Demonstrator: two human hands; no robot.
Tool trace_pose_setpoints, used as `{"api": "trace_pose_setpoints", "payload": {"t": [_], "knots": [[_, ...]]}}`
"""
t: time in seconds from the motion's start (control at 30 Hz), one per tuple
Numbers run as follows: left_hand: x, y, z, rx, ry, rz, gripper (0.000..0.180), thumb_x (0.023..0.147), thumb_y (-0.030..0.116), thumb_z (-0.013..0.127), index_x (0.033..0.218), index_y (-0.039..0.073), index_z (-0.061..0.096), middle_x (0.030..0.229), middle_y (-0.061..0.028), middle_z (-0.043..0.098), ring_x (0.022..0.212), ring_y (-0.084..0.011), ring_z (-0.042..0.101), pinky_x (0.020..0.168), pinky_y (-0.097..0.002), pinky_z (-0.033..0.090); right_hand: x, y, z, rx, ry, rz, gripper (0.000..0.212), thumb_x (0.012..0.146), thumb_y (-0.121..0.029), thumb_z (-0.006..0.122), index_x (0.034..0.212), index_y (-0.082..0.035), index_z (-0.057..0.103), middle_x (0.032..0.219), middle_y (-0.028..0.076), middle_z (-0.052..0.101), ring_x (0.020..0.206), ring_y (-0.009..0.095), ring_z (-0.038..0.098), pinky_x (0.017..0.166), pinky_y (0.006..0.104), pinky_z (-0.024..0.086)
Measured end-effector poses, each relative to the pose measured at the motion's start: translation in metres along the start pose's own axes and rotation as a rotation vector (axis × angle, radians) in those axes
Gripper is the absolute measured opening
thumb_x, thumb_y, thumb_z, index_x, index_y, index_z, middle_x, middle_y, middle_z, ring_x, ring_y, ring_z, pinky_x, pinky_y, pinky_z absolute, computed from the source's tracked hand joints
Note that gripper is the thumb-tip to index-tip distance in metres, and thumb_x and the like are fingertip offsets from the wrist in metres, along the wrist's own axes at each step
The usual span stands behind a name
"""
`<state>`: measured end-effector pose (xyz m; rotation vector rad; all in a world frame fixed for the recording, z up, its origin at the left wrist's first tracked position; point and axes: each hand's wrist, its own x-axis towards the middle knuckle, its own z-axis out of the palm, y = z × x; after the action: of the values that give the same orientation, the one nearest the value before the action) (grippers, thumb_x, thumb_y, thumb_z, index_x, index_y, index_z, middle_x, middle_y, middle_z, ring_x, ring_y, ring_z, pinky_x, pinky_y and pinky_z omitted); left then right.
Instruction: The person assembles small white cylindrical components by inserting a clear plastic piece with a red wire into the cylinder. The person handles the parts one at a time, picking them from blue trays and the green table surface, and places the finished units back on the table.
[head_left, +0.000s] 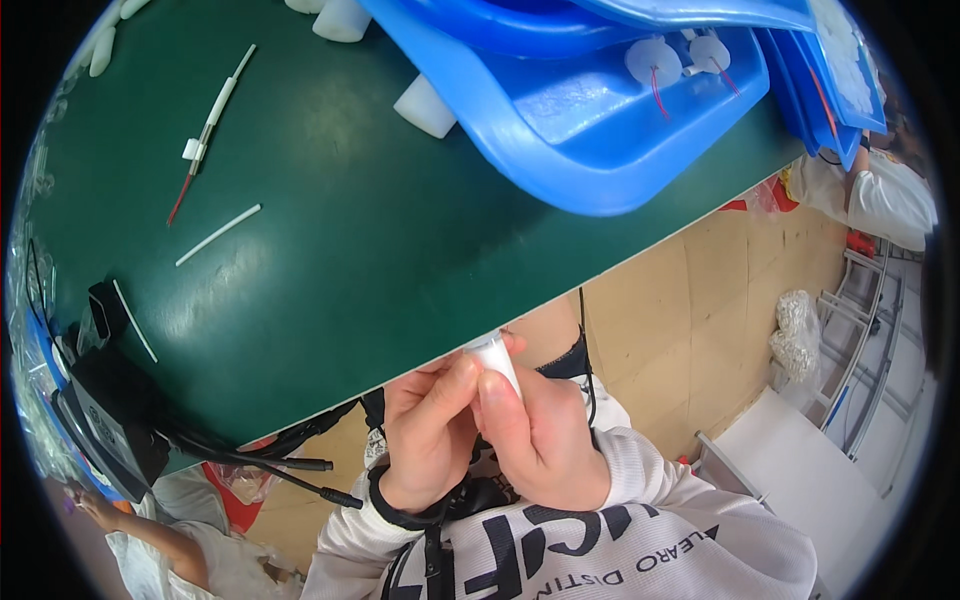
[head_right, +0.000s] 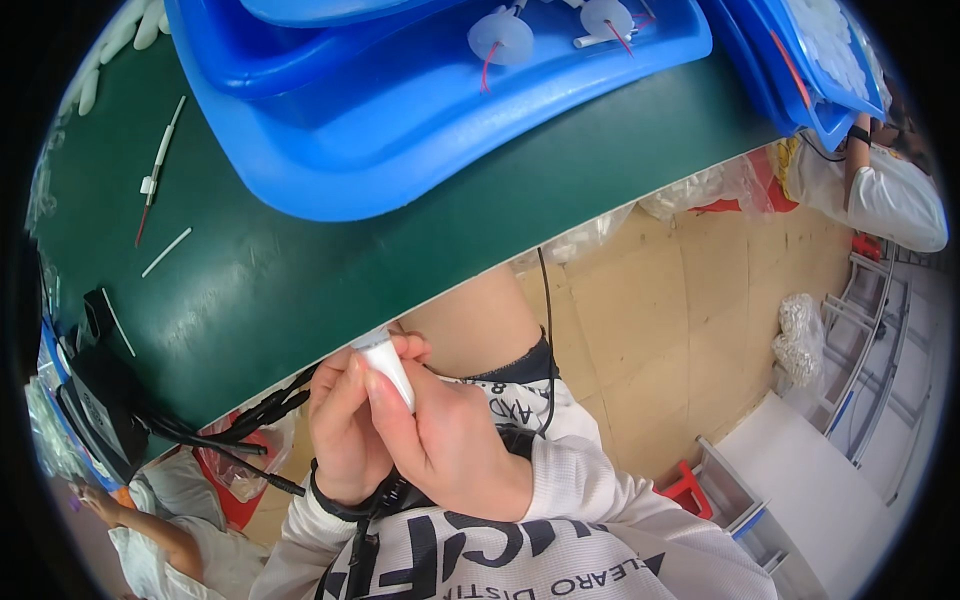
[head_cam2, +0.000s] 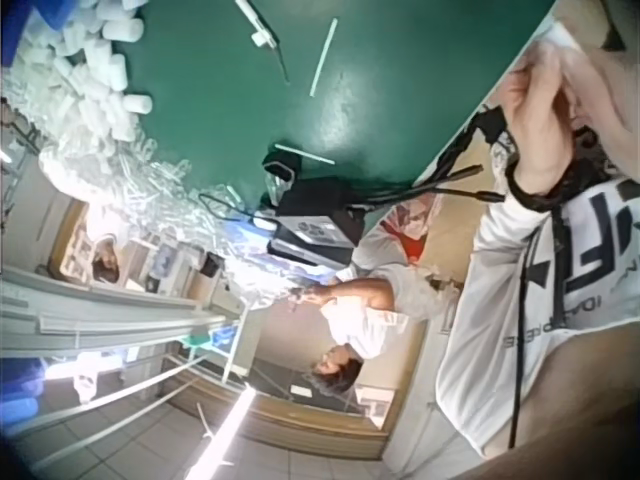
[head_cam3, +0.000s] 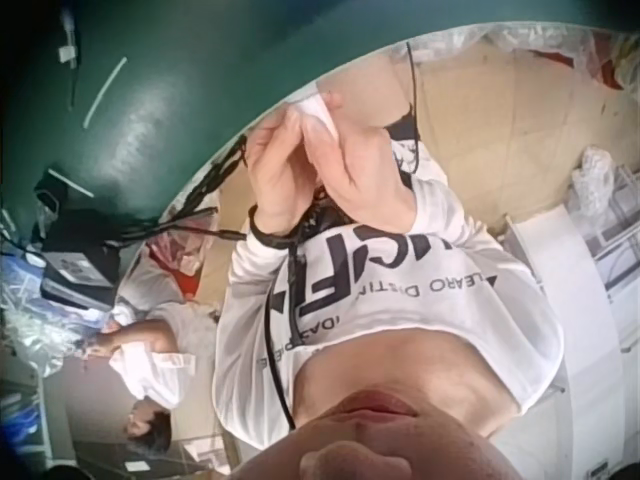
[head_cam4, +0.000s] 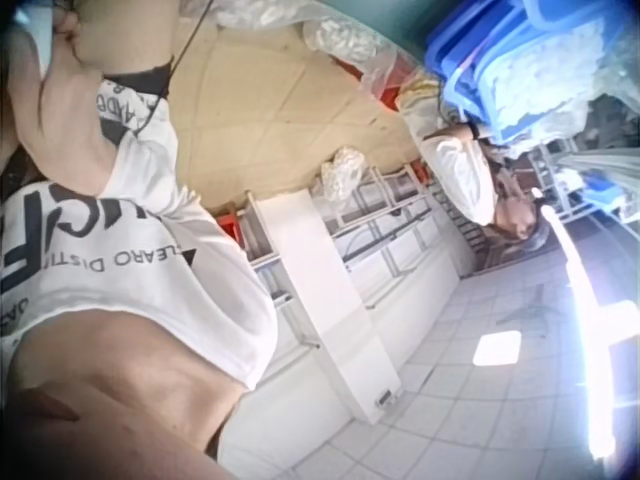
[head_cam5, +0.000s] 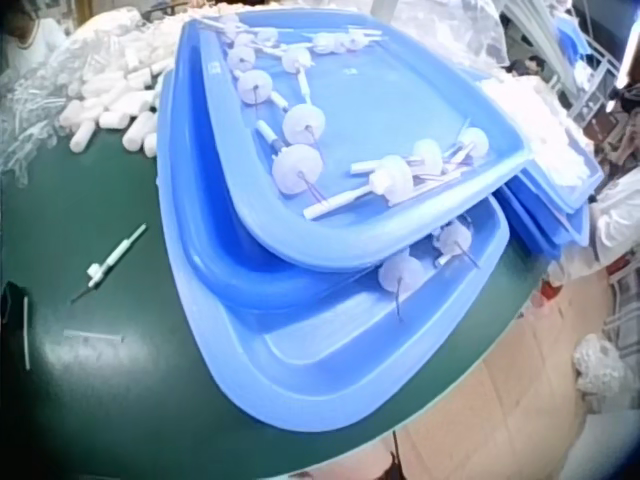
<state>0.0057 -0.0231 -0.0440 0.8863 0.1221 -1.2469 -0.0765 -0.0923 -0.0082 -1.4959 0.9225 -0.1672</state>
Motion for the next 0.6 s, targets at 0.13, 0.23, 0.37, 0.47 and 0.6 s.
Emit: {"api": "trace_pose_setpoints", "payload": {"t": [0.13, 0.23, 0.37, 0.47, 0.6], "knots": [[-0.001, -0.004, -0.002, 0.006, -0.012, -0.022, 0.033, 0.090, 0.024, 0.048, 0.108, -0.004, 0.054, 0.103, -0.0159, 0.060, 0.102, -0.0274, 0.055, 0.092, -0.0374, 0.040, 0.003, 0.000, -0.004, -0.030, -0.004, -0.029, 0.027, 0.092, -0.020, 0.044, 0.089, 0.006, 0.053, 0.061, 0.018, 0.054, 0.052, 0.034, 0.057, 0.048, 0.0362, 0.044], [0.000, -0.001, 0.003, 0.060, -0.067, 0.053, 0.034, 0.092, 0.022, 0.044, 0.115, -0.004, 0.048, 0.110, -0.0161, 0.057, 0.105, -0.0266, 0.053, 0.092, -0.0356, 0.040, 0.007, 0.006, -0.011, 0.037, -0.088, -0.045, 0.028, 0.093, -0.021, 0.044, 0.090, 0.005, 0.053, 0.061, 0.017, 0.056, 0.057, 0.035, 0.058, 0.050, 0.0386, 0.044], [-0.020, 0.005, 0.009, 0.261, -0.153, 0.157, 0.029, 0.095, 0.015, 0.040, 0.114, -0.004, 0.048, 0.105, -0.0105, 0.059, 0.094, -0.0139, 0.055, 0.084, -0.0269, 0.042, -0.003, 0.017, -0.054, -0.176, -0.149, -0.285, 0.022, 0.084, -0.019, 0.057, 0.090, 0.002, 0.059, 0.071, 0.014, 0.059, 0.063, 0.026, 0.059, 0.055, 0.0340, 0.045], [-0.039, 0.014, 0.011, 0.382, -0.279, 0.102, 0.029, 0.095, 0.015, 0.038, 0.114, -0.004, 0.049, 0.102, -0.0087, 0.058, 0.092, -0.0133, 0.054, 0.082, -0.0252, 0.042, -0.005, 0.010, -0.079, -0.207, 0.117, -0.623, 0.023, 0.074, -0.018, 0.067, 0.087, 0.001, 0.062, 0.078, 0.014, 0.060, 0.066, 0.023, 0.059, 0.058, 0.0316, 0.046], [-0.059, 0.013, 0.028, 0.471, -0.285, 0.190, 0.030, 0.094, 0.011, 0.039, 0.120, -0.005, 0.040, 0.105, -0.0106, 0.056, 0.090, -0.0126, 0.053, 0.079, -0.0249, 0.044, 0.002, -0.017, -0.083, -0.204, -0.124, -0.928, 0.032, 0.073, -0.025, 0.070, 0.087, 0.003, 0.063, 0.089, 0.016, 0.061, 0.073, 0.022, 0.061, 0.063, 0.0290, 0.048]]}}
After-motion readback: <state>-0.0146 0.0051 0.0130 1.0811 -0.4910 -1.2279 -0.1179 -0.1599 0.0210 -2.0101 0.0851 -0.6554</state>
